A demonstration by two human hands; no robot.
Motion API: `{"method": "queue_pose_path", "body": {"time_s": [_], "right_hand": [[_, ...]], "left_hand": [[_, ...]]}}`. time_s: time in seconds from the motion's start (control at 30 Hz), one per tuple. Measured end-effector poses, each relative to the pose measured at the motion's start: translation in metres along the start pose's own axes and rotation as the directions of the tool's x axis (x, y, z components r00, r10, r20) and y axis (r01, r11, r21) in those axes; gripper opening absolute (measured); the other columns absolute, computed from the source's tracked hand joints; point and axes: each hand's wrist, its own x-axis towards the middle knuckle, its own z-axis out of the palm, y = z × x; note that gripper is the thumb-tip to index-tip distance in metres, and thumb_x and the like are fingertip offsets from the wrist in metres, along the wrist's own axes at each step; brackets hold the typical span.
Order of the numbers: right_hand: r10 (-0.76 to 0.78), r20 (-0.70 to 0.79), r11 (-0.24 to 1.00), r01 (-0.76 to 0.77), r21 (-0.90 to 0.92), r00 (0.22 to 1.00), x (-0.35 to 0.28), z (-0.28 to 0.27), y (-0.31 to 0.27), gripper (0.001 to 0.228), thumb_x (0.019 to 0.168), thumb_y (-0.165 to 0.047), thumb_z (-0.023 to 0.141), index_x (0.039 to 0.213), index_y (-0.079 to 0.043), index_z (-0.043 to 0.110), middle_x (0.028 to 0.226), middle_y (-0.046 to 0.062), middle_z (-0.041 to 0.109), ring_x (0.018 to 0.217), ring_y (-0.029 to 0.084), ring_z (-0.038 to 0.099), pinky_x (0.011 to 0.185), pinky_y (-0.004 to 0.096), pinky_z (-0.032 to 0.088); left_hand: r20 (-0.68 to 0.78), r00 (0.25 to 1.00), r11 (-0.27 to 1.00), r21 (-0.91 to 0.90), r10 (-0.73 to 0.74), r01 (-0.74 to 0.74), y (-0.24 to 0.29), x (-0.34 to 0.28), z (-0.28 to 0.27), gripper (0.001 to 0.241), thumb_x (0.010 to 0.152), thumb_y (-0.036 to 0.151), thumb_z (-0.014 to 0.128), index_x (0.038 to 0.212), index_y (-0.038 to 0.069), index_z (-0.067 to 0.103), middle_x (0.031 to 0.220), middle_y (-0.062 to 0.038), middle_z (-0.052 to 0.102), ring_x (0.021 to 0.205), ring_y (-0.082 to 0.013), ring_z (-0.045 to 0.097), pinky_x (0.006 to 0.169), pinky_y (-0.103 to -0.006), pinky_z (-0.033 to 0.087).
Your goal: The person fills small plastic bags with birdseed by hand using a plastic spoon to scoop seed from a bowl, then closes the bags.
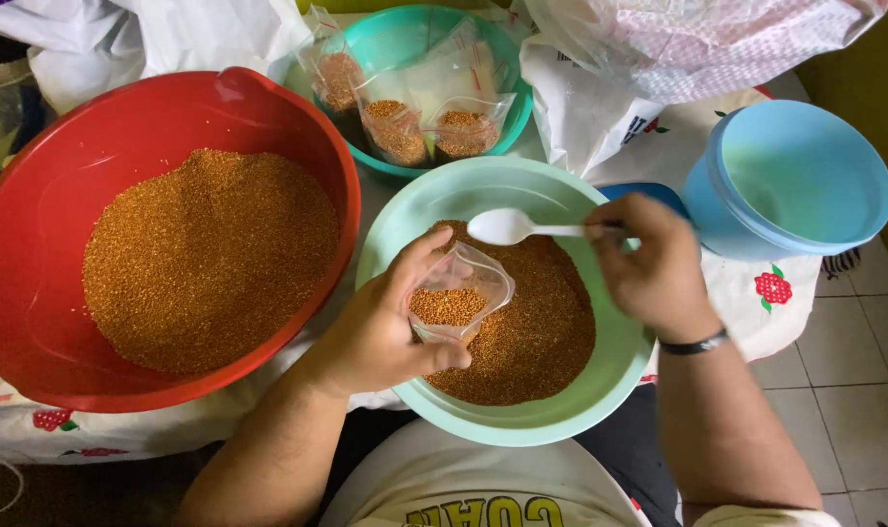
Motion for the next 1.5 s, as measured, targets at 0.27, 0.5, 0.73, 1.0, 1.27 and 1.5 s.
{"method": "queue_pose_path", "body": {"time_s": [0.27, 0.5, 0.73, 1.0, 1.27, 1.5], "right_hand": [[0.174, 0.305, 0.978, -0.129, -0.161, 0.937, 0.013, 0.009, -0.012, 0.013, 0.092, -0.017, 0.063, 0.097, -0.013, 0.074, 0.090, 0.004, 0.076, 0.078, 0.024, 0.069, 0.069, 0.037, 0.050], [0.058, 0.335, 0.987, -0.002, -0.163, 0.941, 0.011, 0.002, -0.031, 0.016, 0.096, -0.004, 0.061, 0.103, 0.003, 0.073, 0.086, 0.024, 0.072, 0.081, 0.041, 0.075, 0.063, 0.050, 0.060], [0.070, 0.356, 0.980, 0.003, -0.201, 0.932, 0.012, 0.004, -0.028, 0.018, 0.095, -0.009, 0.063, 0.106, 0.000, 0.074, 0.089, 0.021, 0.074, 0.080, 0.038, 0.075, 0.062, 0.047, 0.059], [0.104, 0.360, 0.962, -0.001, -0.274, 0.927, 0.012, 0.009, -0.022, 0.017, 0.093, -0.017, 0.068, 0.102, -0.006, 0.077, 0.090, 0.016, 0.077, 0.080, 0.037, 0.076, 0.063, 0.048, 0.058], [0.116, 0.343, 0.954, -0.009, -0.298, 0.932, 0.012, 0.015, -0.019, 0.020, 0.092, -0.017, 0.067, 0.106, -0.009, 0.078, 0.090, 0.015, 0.077, 0.082, 0.036, 0.075, 0.071, 0.047, 0.059], [0.153, 0.356, 0.952, -0.041, -0.303, 0.922, 0.014, 0.016, -0.016, 0.019, 0.093, -0.021, 0.067, 0.105, -0.012, 0.079, 0.090, 0.014, 0.078, 0.085, 0.036, 0.075, 0.076, 0.047, 0.060]], "left_hand": [[0.110, 0.982, 0.982, -0.091, -0.153, 0.163, 0.014, 0.012, -0.012, 0.110, 0.091, 0.084, 0.041, 0.156, -0.001, 0.019, 0.145, -0.035, 0.053, 0.142, -0.0369, 0.052, 0.124, -0.0497, 0.031], [-0.003, 0.983, 0.967, -0.177, -0.185, 0.182, 0.004, 0.033, -0.003, 0.058, 0.098, 0.026, 0.057, 0.144, -0.006, 0.044, 0.115, -0.024, 0.064, 0.111, -0.0405, 0.067, 0.100, -0.0569, 0.055], [-0.236, 0.876, 0.856, 0.218, -0.420, 0.469, 0.041, 0.049, 0.006, 0.026, 0.092, -0.001, 0.057, 0.113, 0.004, 0.072, 0.102, -0.013, 0.074, 0.101, -0.0314, 0.072, 0.097, -0.0475, 0.055], [-0.482, 0.826, 0.864, 0.237, -0.293, 0.444, 0.051, 0.043, 0.023, 0.022, 0.084, 0.005, 0.065, 0.096, 0.016, 0.079, 0.080, -0.003, 0.075, 0.077, -0.0123, 0.067, 0.074, -0.0297, 0.056], [-0.372, 0.922, 0.851, 0.446, -0.108, 0.279, 0.055, 0.035, 0.020, 0.022, 0.092, 0.010, 0.067, 0.113, 0.005, 0.070, 0.106, -0.016, 0.073, 0.107, -0.0322, 0.070, 0.089, -0.0435, 0.059], [0.162, 0.917, 0.530, 0.773, 0.365, -0.348, 0.054, 0.012, 0.006, 0.039, 0.097, 0.045, 0.065, 0.105, 0.007, 0.070, 0.099, -0.012, 0.069, 0.114, -0.0366, 0.063, 0.105, -0.0499, 0.047]]}}
